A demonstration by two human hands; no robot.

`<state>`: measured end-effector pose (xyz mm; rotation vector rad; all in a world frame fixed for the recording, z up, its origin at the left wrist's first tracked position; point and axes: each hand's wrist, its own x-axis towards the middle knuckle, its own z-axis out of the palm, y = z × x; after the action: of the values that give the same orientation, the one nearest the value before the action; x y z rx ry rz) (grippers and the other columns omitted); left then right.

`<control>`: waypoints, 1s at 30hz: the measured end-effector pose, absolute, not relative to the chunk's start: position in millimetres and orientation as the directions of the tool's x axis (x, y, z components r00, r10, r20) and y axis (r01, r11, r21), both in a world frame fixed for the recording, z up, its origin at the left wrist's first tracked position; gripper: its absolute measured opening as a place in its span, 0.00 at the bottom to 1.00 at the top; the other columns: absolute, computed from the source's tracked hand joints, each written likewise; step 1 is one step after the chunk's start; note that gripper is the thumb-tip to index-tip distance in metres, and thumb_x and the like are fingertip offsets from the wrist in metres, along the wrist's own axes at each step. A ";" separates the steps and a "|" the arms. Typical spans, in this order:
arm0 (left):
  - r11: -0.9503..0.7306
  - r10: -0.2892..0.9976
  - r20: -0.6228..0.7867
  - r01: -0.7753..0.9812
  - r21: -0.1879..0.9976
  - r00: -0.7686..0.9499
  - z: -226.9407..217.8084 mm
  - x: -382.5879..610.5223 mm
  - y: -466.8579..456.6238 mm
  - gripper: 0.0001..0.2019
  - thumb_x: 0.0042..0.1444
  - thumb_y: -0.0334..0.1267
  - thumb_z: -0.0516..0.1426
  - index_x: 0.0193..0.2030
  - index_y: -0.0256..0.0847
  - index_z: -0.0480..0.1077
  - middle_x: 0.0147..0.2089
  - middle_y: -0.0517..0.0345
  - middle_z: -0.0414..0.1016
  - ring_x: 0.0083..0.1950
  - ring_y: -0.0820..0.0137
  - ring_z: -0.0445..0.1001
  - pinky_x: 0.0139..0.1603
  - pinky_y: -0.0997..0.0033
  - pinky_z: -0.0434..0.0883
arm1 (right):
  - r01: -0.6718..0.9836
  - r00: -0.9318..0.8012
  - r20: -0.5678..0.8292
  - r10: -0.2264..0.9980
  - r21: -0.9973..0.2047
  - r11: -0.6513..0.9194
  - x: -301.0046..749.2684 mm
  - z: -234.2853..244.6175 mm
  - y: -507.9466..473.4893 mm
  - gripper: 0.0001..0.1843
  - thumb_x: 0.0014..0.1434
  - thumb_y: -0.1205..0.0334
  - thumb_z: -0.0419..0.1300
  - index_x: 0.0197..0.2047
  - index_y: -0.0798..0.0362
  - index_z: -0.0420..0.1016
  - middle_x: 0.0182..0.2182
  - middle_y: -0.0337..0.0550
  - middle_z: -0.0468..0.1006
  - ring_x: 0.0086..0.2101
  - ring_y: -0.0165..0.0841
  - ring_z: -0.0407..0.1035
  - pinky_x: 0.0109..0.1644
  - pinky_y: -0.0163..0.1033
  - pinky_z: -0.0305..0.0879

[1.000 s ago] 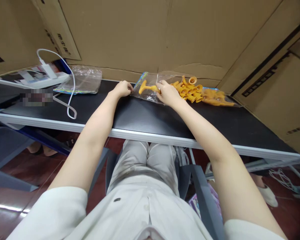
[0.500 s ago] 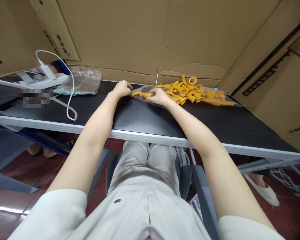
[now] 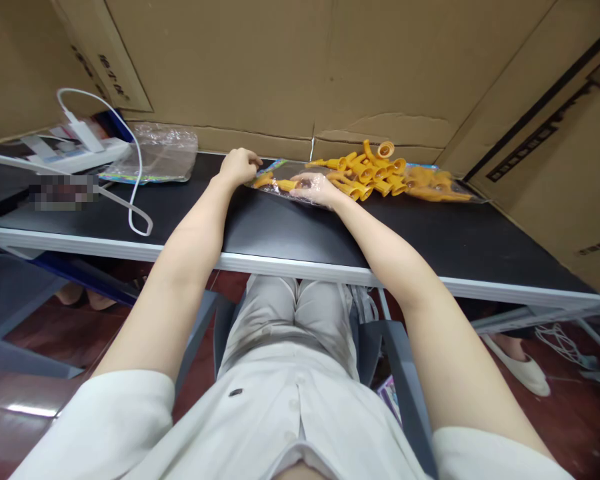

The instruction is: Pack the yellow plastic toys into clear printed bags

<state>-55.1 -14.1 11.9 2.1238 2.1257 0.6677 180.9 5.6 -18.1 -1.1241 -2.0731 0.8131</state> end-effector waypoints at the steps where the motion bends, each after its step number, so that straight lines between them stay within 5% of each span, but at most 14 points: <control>1: -0.070 0.971 0.239 0.930 0.360 -0.019 12.5 -53.6 -14.8 0.29 0.55 0.30 0.53 0.62 0.37 0.81 0.60 0.48 0.84 0.65 0.57 0.78 0.69 0.65 0.70 | 0.462 -0.437 0.239 0.867 -0.767 0.445 180.1 -19.2 6.5 0.24 0.50 0.64 0.76 0.52 0.59 0.86 0.47 0.49 0.86 0.50 0.43 0.80 0.66 0.50 0.73; 7: -0.066 0.995 0.096 0.927 0.370 0.033 12.1 -48.0 -13.9 0.27 0.48 0.29 0.57 0.55 0.37 0.85 0.55 0.49 0.86 0.60 0.56 0.81 0.64 0.69 0.74 | 0.376 -0.504 0.158 0.849 -0.845 0.380 180.7 -17.0 8.9 0.26 0.55 0.73 0.71 0.57 0.62 0.82 0.54 0.56 0.86 0.54 0.41 0.81 0.67 0.47 0.73; 9: 0.013 0.995 0.085 0.944 0.329 -0.043 11.7 -49.9 -12.8 0.26 0.49 0.30 0.58 0.55 0.37 0.84 0.56 0.47 0.86 0.61 0.54 0.81 0.65 0.66 0.74 | 0.480 -0.507 0.150 0.849 -0.769 0.423 185.8 -9.8 7.3 0.22 0.58 0.74 0.66 0.56 0.60 0.83 0.53 0.54 0.87 0.55 0.42 0.81 0.68 0.48 0.73; 12: 0.168 0.973 0.104 0.941 0.294 -0.207 12.3 -53.7 -12.9 0.28 0.52 0.33 0.59 0.61 0.35 0.81 0.62 0.38 0.83 0.67 0.46 0.77 0.69 0.55 0.73 | 0.734 -0.409 0.267 0.873 -0.472 0.488 199.4 6.2 3.4 0.17 0.60 0.73 0.62 0.50 0.55 0.87 0.51 0.53 0.87 0.58 0.50 0.78 0.71 0.57 0.70; 15: 0.265 0.946 0.103 0.913 0.310 -0.309 13.3 -55.9 -14.9 0.34 0.52 0.35 0.60 0.67 0.30 0.76 0.69 0.30 0.77 0.72 0.41 0.73 0.73 0.47 0.69 | 0.874 -0.269 0.398 0.877 -0.282 0.396 217.4 20.3 3.4 0.21 0.66 0.69 0.55 0.55 0.57 0.85 0.56 0.60 0.84 0.62 0.57 0.74 0.71 0.64 0.66; 21: 0.270 0.946 0.082 0.900 0.343 -0.315 10.5 -56.5 -15.8 0.38 0.53 0.39 0.60 0.72 0.29 0.72 0.73 0.30 0.72 0.74 0.40 0.69 0.77 0.46 0.65 | 0.919 -0.278 0.462 0.842 -0.127 0.373 245.6 13.8 17.4 0.30 0.73 0.55 0.53 0.73 0.58 0.70 0.72 0.67 0.66 0.71 0.61 0.60 0.72 0.74 0.55; 30: 0.248 0.958 0.056 0.914 0.320 -0.280 4.9 -60.0 -9.6 0.32 0.60 0.42 0.56 0.71 0.32 0.73 0.74 0.32 0.71 0.78 0.42 0.66 0.81 0.43 0.58 | 0.943 -0.242 0.470 0.849 -0.090 0.319 242.0 1.8 21.1 0.29 0.73 0.48 0.55 0.64 0.63 0.72 0.64 0.75 0.71 0.65 0.62 0.64 0.71 0.81 0.43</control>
<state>-60.0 -9.6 4.9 1.7859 2.3587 0.4388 242.0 21.1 1.8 -1.5843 -2.1567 -0.2922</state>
